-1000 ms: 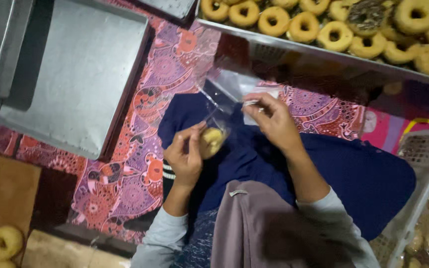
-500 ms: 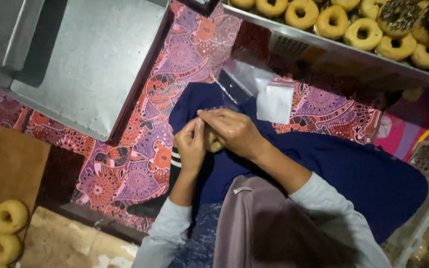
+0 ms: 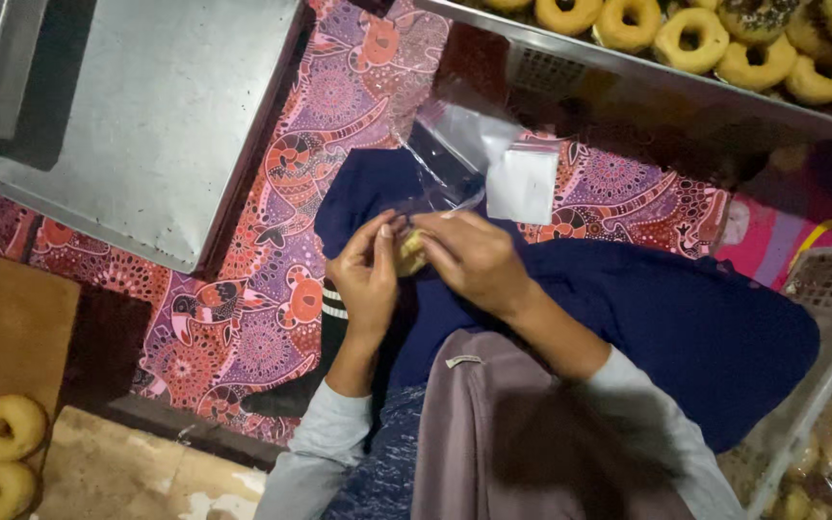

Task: The person sits on the floor and packages donuts one by one into clear plastic bags. They pick donuts from a metal tray, place them into bags, and set the filled bags into a white basket.

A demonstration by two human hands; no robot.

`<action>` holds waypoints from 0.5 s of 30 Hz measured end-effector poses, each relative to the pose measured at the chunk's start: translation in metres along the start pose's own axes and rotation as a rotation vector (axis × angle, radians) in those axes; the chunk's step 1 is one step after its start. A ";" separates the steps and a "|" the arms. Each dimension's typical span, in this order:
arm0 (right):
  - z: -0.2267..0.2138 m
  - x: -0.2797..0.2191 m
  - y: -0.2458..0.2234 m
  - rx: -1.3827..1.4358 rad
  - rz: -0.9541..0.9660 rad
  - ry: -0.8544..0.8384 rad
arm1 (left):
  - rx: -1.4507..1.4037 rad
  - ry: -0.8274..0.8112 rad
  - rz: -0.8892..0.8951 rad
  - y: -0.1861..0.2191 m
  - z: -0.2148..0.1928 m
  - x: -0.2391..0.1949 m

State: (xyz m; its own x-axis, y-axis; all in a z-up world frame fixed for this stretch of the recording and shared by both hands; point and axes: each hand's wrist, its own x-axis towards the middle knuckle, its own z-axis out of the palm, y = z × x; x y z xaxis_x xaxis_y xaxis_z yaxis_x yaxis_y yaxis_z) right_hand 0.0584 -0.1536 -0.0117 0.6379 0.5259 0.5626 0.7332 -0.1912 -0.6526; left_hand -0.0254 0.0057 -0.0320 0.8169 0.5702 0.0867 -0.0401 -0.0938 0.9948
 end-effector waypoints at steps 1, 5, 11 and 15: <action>0.007 -0.006 0.000 -0.007 -0.069 -0.003 | 0.019 -0.005 0.016 0.002 0.002 -0.001; 0.019 0.012 0.008 -0.025 -0.162 -0.067 | 0.319 -0.035 0.305 0.010 0.003 0.002; -0.029 0.045 0.033 0.036 0.801 -0.158 | 0.281 -0.055 0.216 0.017 0.001 -0.009; -0.026 0.019 0.054 0.010 0.807 -0.253 | -0.097 0.082 0.037 0.031 0.014 0.015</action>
State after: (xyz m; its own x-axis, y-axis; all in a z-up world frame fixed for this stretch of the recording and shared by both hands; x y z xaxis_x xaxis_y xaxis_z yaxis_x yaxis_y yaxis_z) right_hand 0.1167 -0.1756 -0.0229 0.8921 0.4012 -0.2078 0.0727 -0.5814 -0.8103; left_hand -0.0063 0.0004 -0.0001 0.7643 0.6329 0.1236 -0.1278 -0.0393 0.9910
